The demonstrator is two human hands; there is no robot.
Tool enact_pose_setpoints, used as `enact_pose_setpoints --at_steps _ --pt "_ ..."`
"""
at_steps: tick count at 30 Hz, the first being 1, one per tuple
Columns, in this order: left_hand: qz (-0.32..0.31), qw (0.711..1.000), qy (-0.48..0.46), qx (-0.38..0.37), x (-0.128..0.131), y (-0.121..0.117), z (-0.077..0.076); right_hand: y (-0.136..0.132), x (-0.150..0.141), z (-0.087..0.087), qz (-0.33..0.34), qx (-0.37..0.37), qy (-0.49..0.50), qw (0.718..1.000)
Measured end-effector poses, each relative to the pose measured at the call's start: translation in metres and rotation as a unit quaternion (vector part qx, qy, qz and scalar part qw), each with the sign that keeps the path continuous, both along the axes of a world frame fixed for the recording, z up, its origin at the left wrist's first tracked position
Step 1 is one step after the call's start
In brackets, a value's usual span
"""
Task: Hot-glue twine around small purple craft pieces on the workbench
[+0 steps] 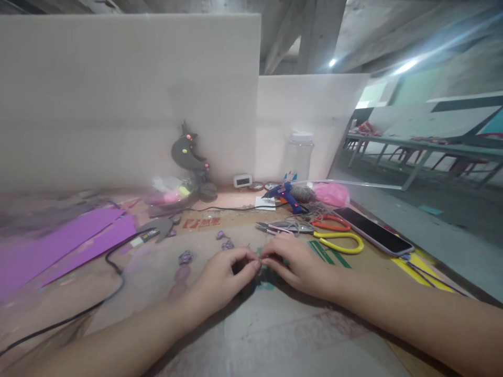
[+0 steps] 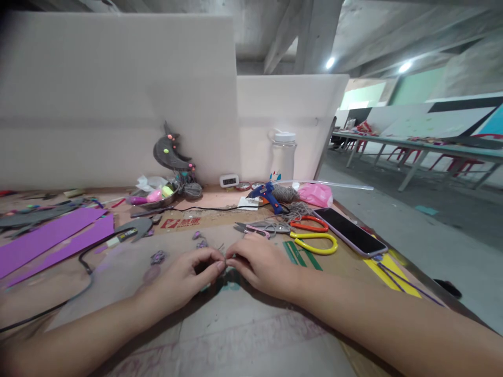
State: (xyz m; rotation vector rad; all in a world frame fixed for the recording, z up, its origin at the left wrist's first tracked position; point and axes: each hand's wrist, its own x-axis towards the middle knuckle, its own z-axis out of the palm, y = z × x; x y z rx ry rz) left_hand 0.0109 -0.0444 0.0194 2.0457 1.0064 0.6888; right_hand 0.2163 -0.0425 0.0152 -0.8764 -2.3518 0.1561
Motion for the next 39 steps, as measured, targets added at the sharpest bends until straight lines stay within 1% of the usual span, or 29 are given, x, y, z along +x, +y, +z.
enact_pose_setpoints --at_steps 3,6,15,18,21,26,33,37,39 --pt "0.002 1.000 -0.007 -0.009 0.0000 -0.0006 0.0000 0.0019 -0.0008 0.0010 -0.023 -0.027 0.001 0.999" --pt "0.004 1.000 -0.012 -0.018 0.0002 -0.0003 -0.0010 0.0033 -0.0010 0.0024 -0.039 -0.033 0.006 0.999" --pt "0.012 0.998 -0.022 -0.055 0.0016 -0.0013 0.0007 0.0011 0.0006 0.0054 -0.040 -0.039 0.001 0.998" --pt "0.013 0.998 -0.028 -0.047 0.0008 -0.0004 -0.0009 0.0003 0.0012 0.0061 -0.033 -0.042 0.009 0.999" --pt "0.009 0.999 -0.030 -0.037 0.0002 0.0011 -0.0020 0.0004 0.0019 0.0055 -0.007 -0.042 0.007 0.999" --pt "0.011 0.999 -0.023 -0.021 0.0006 0.0006 0.0013 0.0027 0.0010 0.0032 0.028 -0.032 -0.018 0.999" --pt "0.007 0.998 -0.037 -0.040 -0.0007 -0.0005 0.0024 0.0057 0.0001 0.0016 0.047 -0.019 -0.016 0.999" --pt "0.014 0.997 -0.052 -0.057 -0.0013 0.0012 0.0024 0.0062 0.0008 0.0035 0.028 -0.038 0.011 0.999" --pt "0.023 0.996 -0.054 -0.063 -0.0015 0.0027 0.0025 0.0064 0.0006 0.0043 0.015 -0.060 0.030 0.998"
